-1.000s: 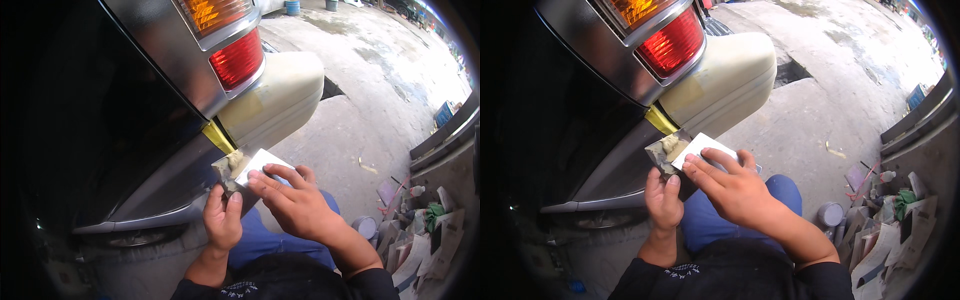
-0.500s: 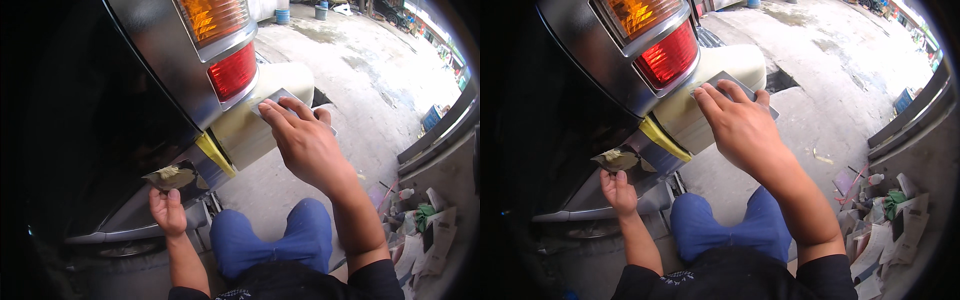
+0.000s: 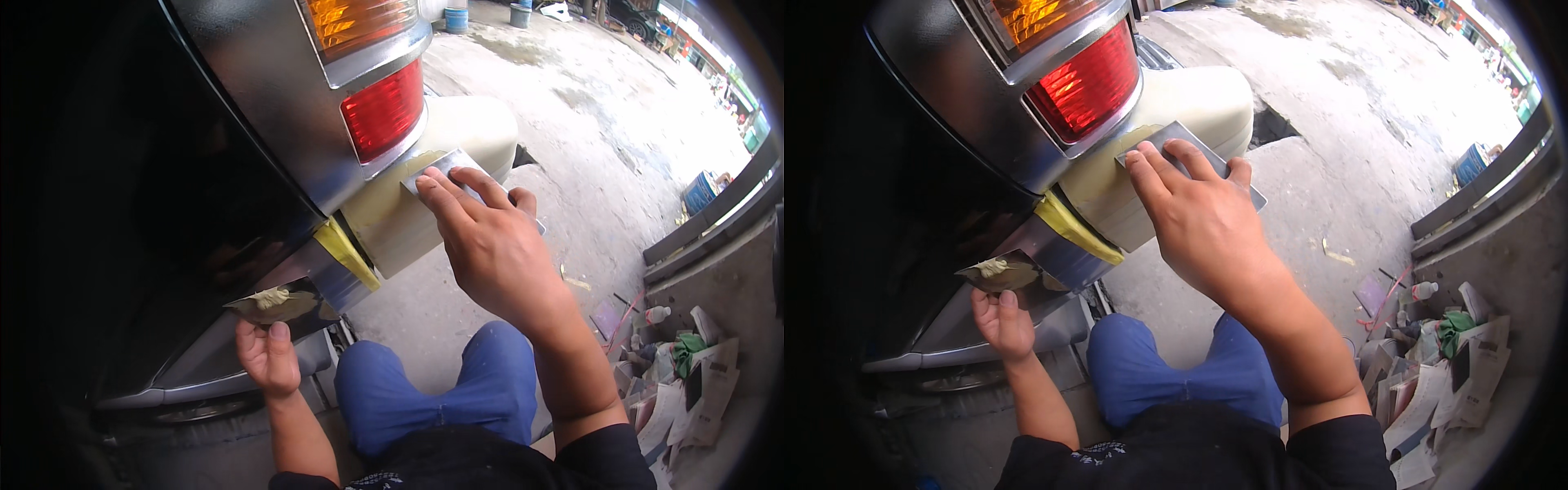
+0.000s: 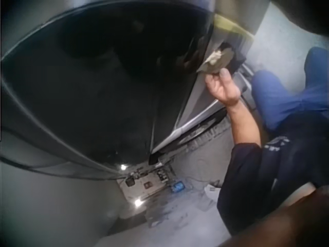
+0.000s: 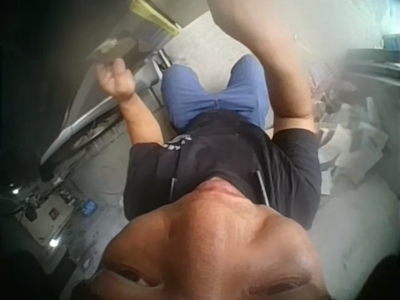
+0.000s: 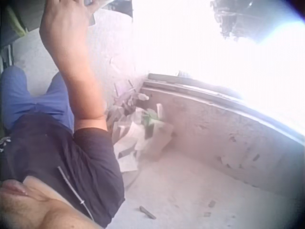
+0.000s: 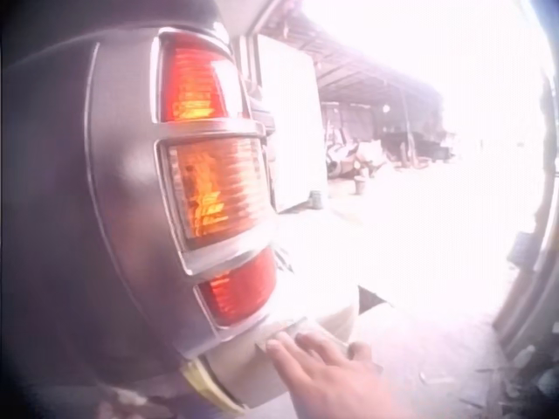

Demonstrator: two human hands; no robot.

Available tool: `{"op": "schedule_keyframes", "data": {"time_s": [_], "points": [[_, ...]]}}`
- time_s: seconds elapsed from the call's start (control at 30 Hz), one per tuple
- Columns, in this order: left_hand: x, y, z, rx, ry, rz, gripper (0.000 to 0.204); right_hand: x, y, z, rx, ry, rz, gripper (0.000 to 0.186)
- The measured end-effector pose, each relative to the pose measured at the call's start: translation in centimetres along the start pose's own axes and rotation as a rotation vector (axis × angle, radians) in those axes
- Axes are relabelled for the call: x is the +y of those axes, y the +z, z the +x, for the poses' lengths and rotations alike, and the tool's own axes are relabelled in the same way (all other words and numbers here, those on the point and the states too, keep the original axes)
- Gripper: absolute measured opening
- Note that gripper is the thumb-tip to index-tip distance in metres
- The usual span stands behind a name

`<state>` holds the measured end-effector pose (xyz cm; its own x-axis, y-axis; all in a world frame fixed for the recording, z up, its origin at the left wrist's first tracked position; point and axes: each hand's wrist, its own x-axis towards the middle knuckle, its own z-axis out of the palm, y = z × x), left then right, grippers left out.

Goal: The person applies beige body filler to the front fender and rear bumper of a dark-colored car using a metal spreader. They smooth the filler over several spots on the fender, then move to the rear bumper and continue applying and smoothing the material.

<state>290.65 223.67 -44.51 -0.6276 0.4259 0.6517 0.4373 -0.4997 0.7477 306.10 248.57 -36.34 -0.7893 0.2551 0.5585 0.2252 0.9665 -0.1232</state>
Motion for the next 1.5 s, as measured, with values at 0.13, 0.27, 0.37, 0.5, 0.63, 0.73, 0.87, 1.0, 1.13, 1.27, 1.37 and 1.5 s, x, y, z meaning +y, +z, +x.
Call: {"op": "schedule_keyframes", "data": {"time_s": [0.13,0.27,0.37,0.5,0.63,0.73,0.87,1.0,1.13,1.27,1.37,1.5], "points": [[0.2,-0.1,-0.2,0.031,-0.013,-0.006,0.042,-0.3,1.5,-1.3,0.015,0.013,-0.050,0.044],[0.0,0.0,-0.3,0.046,-0.018,-0.005,0.042,-0.1,2.9,-2.3,0.034,0.034,-0.082,0.044],[-0.1,0.0,-0.2,0.045,-0.038,-0.001,0.041,0.2,3.2,-2.9,0.021,0.047,-0.077,0.045],[0.3,0.2,0.3,0.021,-0.006,0.042,0.036,0.1,1.1,-2.2,0.006,0.074,-0.025,0.045],[0.2,0.3,0.1,0.030,-0.017,0.042,0.036,0.0,-0.9,0.2,0.033,0.010,0.021,0.044],[0.3,0.2,0.2,0.004,-0.003,0.033,0.037,-0.7,-0.9,0.9,0.022,-0.010,0.074,0.045],[0.6,0.1,0.1,-0.015,0.005,0.031,0.038,-1.6,-0.4,-0.2,-0.048,0.001,0.006,0.043],[0.2,0.5,0.1,0.022,-0.025,0.043,0.038,-1.3,1.2,-1.9,-0.046,0.014,-0.040,0.043],[0.8,1.6,-0.1,0.048,-0.063,-0.049,0.036,-1.2,0.6,-3.2,-0.048,0.052,0.111,0.046],[2.0,6.5,-1.3,0.140,-0.221,-0.313,0.040,-2.3,-1.1,-5.5,0.079,-0.177,0.766,0.057],[3.2,9.5,-1.2,0.225,-0.283,-0.434,0.041,-3.7,-0.1,-7.4,-0.027,-0.305,1.270,0.057],[3.8,9.1,-0.9,0.205,-0.235,-0.365,0.040,-2.6,1.0,-8.3,-0.095,-0.195,0.846,0.060]]}}
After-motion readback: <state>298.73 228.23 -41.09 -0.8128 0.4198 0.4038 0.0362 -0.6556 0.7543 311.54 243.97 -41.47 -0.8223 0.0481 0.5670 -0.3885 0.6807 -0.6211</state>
